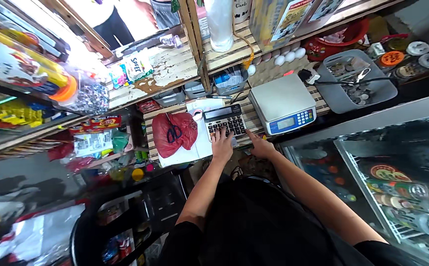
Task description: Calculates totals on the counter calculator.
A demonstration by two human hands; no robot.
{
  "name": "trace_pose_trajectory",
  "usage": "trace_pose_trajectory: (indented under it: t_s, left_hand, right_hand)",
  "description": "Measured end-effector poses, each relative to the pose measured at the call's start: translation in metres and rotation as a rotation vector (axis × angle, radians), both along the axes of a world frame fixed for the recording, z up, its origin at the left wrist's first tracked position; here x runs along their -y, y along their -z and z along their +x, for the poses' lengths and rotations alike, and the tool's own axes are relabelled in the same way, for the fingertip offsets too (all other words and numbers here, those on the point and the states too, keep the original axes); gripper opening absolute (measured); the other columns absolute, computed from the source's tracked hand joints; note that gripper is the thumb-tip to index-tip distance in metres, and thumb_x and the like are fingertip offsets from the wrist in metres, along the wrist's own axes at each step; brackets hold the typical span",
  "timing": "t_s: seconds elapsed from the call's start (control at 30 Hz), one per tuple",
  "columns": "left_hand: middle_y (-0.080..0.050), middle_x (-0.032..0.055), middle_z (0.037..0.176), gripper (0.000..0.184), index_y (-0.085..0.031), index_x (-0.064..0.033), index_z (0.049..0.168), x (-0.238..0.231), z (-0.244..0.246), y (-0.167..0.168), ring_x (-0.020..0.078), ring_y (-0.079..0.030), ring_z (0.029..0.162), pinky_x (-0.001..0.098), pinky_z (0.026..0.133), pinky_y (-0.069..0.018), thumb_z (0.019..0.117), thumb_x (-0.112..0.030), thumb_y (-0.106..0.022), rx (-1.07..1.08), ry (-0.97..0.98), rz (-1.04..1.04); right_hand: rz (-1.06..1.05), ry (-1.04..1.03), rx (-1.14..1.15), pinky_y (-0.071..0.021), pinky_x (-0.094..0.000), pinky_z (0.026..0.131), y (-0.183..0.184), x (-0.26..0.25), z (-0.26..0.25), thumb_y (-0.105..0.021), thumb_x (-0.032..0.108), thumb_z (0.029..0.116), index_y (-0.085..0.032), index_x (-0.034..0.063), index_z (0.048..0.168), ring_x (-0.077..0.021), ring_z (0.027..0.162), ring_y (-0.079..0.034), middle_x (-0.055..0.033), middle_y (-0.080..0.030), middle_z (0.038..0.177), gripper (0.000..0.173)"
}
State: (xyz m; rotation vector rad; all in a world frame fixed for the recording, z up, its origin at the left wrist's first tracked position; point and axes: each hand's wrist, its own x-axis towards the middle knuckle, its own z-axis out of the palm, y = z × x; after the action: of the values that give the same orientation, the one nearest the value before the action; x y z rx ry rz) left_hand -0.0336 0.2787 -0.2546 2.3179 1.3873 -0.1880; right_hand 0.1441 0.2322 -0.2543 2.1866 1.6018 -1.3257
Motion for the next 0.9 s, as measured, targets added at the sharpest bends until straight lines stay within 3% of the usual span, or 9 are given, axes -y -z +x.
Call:
trace_pose_trajectory:
  t_s: [0.07, 0.17, 0.37, 0.47, 0.6, 0.73, 0.9]
  left_hand:
    - [-0.035, 0.0086, 0.165, 0.039, -0.065, -0.0244, 0.138, -0.003, -0.002, -0.007, 0.0359, -0.029, 0.151, 0.0572, 0.119, -0.0257, 0.1009, -0.018, -0.055, 0.016, 0.01, -0.015]
    - [-0.053, 0.0123, 0.148, 0.031, -0.072, -0.016, 0.124, -0.001, -0.023, -0.01, 0.0348, -0.042, 0.142, 0.0539, 0.117, -0.031, 0.0975, -0.016, -0.057, 0.153, -0.031, 0.079]
    - [-0.06, 0.0153, 0.139, 0.029, -0.074, -0.0111, 0.118, -0.028, -0.074, -0.029, 0.0392, -0.052, 0.132, 0.0563, 0.108, -0.0414, 0.0956, -0.009, -0.056, 0.333, -0.287, 0.255]
    - [-0.058, 0.0185, 0.141, 0.029, -0.072, -0.0085, 0.122, -0.068, -0.094, -0.058, 0.0414, -0.05, 0.134, 0.0604, 0.11, -0.0393, 0.0967, -0.011, -0.057, 0.37, -0.435, 0.346]
    - [-0.048, 0.0245, 0.149, 0.043, -0.057, -0.0056, 0.141, -0.137, -0.121, -0.097, 0.047, -0.044, 0.137, 0.0639, 0.109, -0.0389, 0.0995, -0.015, -0.056, 0.352, -0.621, 0.421]
    - [-0.044, 0.03, 0.15, 0.055, -0.045, -0.0027, 0.151, -0.213, -0.14, -0.131, 0.0498, -0.042, 0.138, 0.0617, 0.109, -0.0395, 0.101, -0.022, -0.058, 0.361, -0.854, 0.464]
    - [-0.042, 0.034, 0.151, 0.068, -0.039, -0.0006, 0.154, -0.28, -0.15, -0.148, 0.0505, -0.038, 0.142, 0.0602, 0.113, -0.0374, 0.0993, -0.033, -0.064, 0.295, -0.857, 0.441]
  right_hand:
    - [-0.004, 0.003, 0.0, -0.0484, -0.0695, 0.094, 0.0, 0.0, 0.0, -0.068, 0.012, 0.0928, -0.005, 0.0232, 0.166, -0.045, 0.128, -0.057, -0.0125, -0.025, 0.168, 0.097]
    - [-0.004, 0.008, 0.007, -0.0482, -0.0707, 0.093, -0.001, 0.003, 0.0, -0.069, 0.014, 0.0927, -0.005, 0.0234, 0.166, -0.0475, 0.126, -0.058, -0.017, -0.03, 0.165, 0.097]
    - [0.035, 0.002, -0.017, -0.0482, -0.0697, 0.095, 0.001, 0.002, 0.0, -0.07, 0.018, 0.094, -0.004, 0.0199, 0.166, -0.0475, 0.126, -0.058, -0.0191, -0.031, 0.164, 0.098]
    - [0.03, 0.014, -0.024, -0.048, -0.0696, 0.096, 0.0, 0.001, 0.001, -0.07, 0.015, 0.0935, -0.005, 0.02, 0.166, -0.0474, 0.126, -0.058, -0.0198, -0.033, 0.163, 0.098]
    - [0.02, 0.029, -0.024, -0.0489, -0.0692, 0.095, 0.0, 0.001, -0.001, -0.069, 0.012, 0.0936, -0.004, 0.0207, 0.166, -0.0466, 0.125, -0.059, -0.0197, -0.033, 0.163, 0.097]
    - [0.009, 0.037, -0.004, -0.0497, -0.0675, 0.095, 0.0, 0.001, -0.004, -0.068, 0.013, 0.0942, -0.002, 0.0213, 0.166, -0.0451, 0.126, -0.059, -0.0167, -0.029, 0.166, 0.098]
    - [-0.008, 0.087, 0.003, -0.0497, -0.0665, 0.096, -0.006, 0.001, -0.01, -0.067, 0.013, 0.0951, -0.002, 0.0211, 0.166, -0.0448, 0.124, -0.061, -0.0176, -0.033, 0.164, 0.097]
